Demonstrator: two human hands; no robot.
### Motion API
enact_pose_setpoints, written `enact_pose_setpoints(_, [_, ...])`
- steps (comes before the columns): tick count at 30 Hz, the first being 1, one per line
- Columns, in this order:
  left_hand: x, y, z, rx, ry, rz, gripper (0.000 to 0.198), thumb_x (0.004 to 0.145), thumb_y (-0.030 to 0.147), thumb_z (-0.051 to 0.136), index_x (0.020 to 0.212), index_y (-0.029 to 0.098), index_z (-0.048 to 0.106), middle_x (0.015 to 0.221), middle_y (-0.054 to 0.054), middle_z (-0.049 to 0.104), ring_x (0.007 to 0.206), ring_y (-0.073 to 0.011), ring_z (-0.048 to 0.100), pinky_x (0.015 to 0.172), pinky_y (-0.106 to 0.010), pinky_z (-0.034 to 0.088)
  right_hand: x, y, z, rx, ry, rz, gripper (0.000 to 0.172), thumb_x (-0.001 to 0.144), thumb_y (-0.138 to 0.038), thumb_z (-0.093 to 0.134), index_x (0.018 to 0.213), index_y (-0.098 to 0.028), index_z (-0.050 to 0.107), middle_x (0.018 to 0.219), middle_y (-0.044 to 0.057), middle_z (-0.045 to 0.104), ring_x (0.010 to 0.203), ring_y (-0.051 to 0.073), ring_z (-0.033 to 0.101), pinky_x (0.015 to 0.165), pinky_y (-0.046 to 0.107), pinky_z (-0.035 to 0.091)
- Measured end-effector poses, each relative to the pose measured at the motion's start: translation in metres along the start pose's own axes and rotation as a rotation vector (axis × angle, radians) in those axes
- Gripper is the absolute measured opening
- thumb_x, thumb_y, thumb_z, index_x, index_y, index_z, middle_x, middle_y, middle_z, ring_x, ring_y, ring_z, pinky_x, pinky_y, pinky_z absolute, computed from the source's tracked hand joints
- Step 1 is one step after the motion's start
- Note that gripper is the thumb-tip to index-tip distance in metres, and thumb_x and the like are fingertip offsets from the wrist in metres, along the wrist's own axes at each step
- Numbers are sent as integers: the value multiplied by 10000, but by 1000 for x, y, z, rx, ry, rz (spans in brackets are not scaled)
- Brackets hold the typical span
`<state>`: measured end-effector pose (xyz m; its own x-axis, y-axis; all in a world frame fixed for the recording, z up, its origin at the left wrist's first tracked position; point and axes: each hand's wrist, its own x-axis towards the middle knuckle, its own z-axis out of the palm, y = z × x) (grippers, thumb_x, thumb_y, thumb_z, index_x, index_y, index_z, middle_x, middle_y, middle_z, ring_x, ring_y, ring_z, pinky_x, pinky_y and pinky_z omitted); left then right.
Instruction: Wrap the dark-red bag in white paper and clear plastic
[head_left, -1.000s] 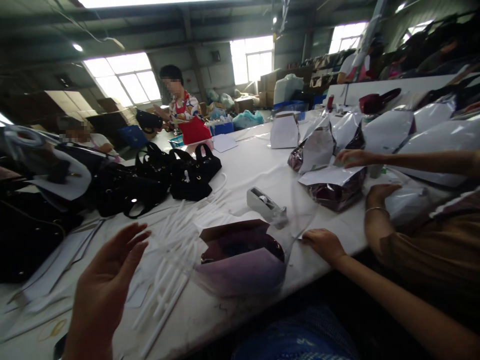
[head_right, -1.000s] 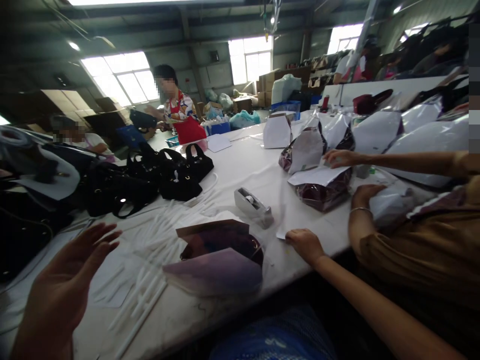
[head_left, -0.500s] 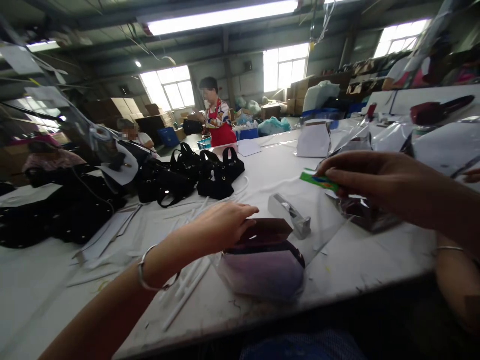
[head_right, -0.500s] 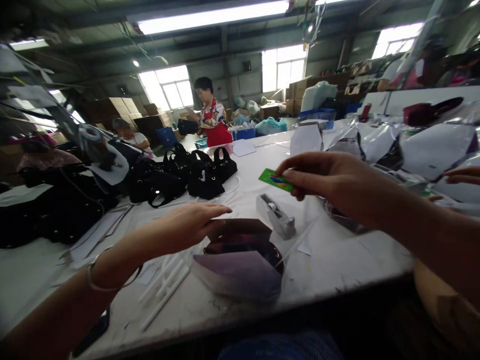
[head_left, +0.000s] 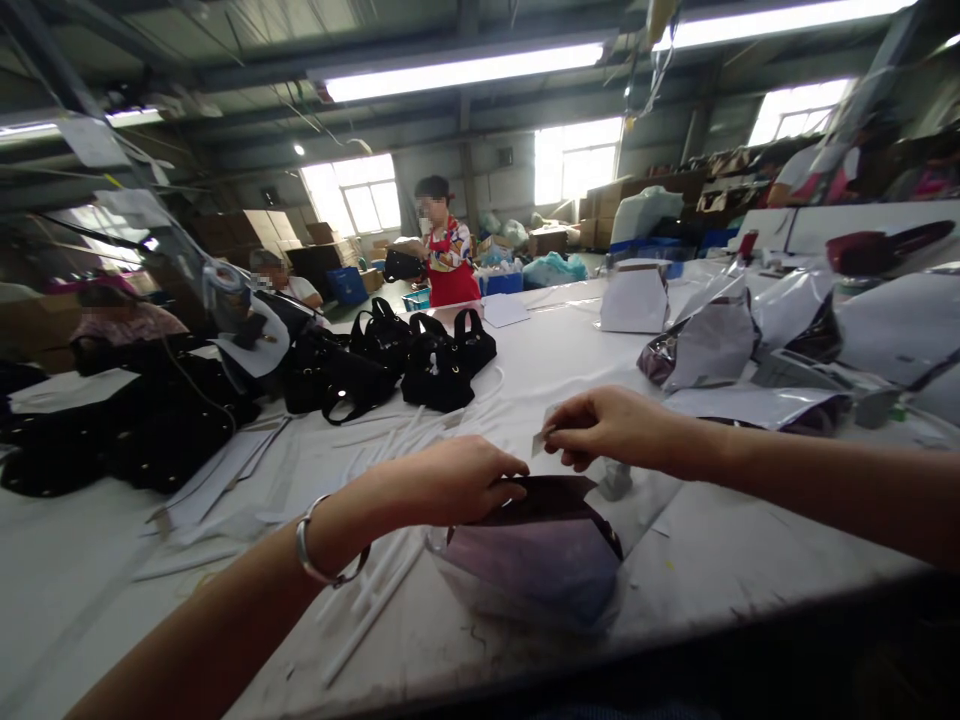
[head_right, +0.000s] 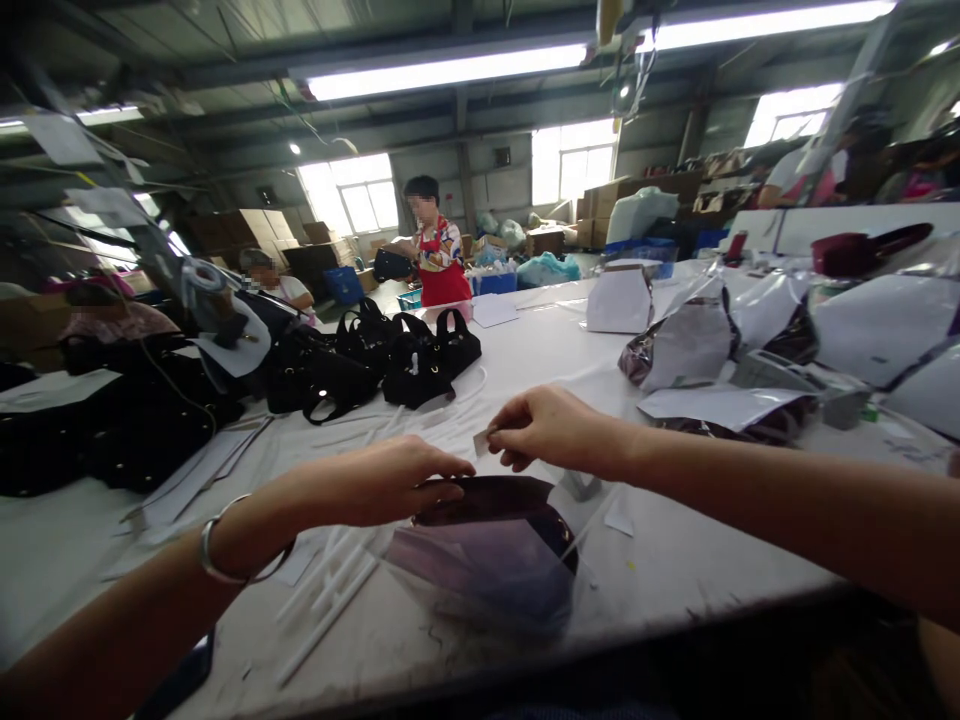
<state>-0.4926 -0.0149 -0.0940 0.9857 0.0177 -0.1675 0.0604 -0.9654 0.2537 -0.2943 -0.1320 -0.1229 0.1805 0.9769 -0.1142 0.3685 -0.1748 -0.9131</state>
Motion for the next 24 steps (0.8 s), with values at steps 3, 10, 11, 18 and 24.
enact_pose_setpoints(3, [-3, -2, -3, -31, 60, 22, 266, 973, 287, 511, 1097, 211, 734, 847, -50, 754, 695, -160, 656, 617, -236, 450, 2, -4, 6, -103, 6, 28, 276, 805, -353, 707, 995, -158, 752, 827, 62, 763, 603, 185, 706, 549, 278, 604])
enact_pose_setpoints(10, [-81, -29, 13, -265, 874, -195, 275, 924, 403, 621, 1144, 275, 723, 1116, -41, 748, 975, -216, 711, 832, -283, 568, -76, -5, -36, -773, 784, -512, 321, 892, -475, 626, 1151, -321, 738, 1016, 15, 771, 868, 239, 745, 797, 329, 582])
enact_pose_setpoints(11, [-93, -37, 25, -349, 1021, -246, 323, 916, 407, 635, 1212, 288, 688, 1205, -44, 716, 1083, -232, 681, 892, -300, 566, -88, 6, -44, -791, 906, -491, 350, 889, -520, 626, 1173, -340, 726, 1079, 17, 760, 940, 254, 735, 856, 347, 575])
enact_pose_setpoints(18, [-90, -83, 112, -1099, 1017, -245, 745, 789, 535, 757, 1438, 265, 511, 1306, -136, 660, 1276, -309, 576, 1066, -406, 493, -102, 101, -32, 32, 623, -297, 631, 811, -570, 734, 1381, -355, 569, 1402, 68, 597, 1314, 270, 539, 1082, 398, 482])
enact_pose_setpoints(24, [-58, -97, 109, -1197, 1240, -373, 307, 656, 377, 894, 852, 179, 763, 871, -49, 754, 879, -182, 706, 889, -285, 565, -80, 105, -15, 272, 941, -89, 389, 540, -463, 931, 804, -216, 788, 905, 80, 771, 910, 279, 718, 1005, 477, 533])
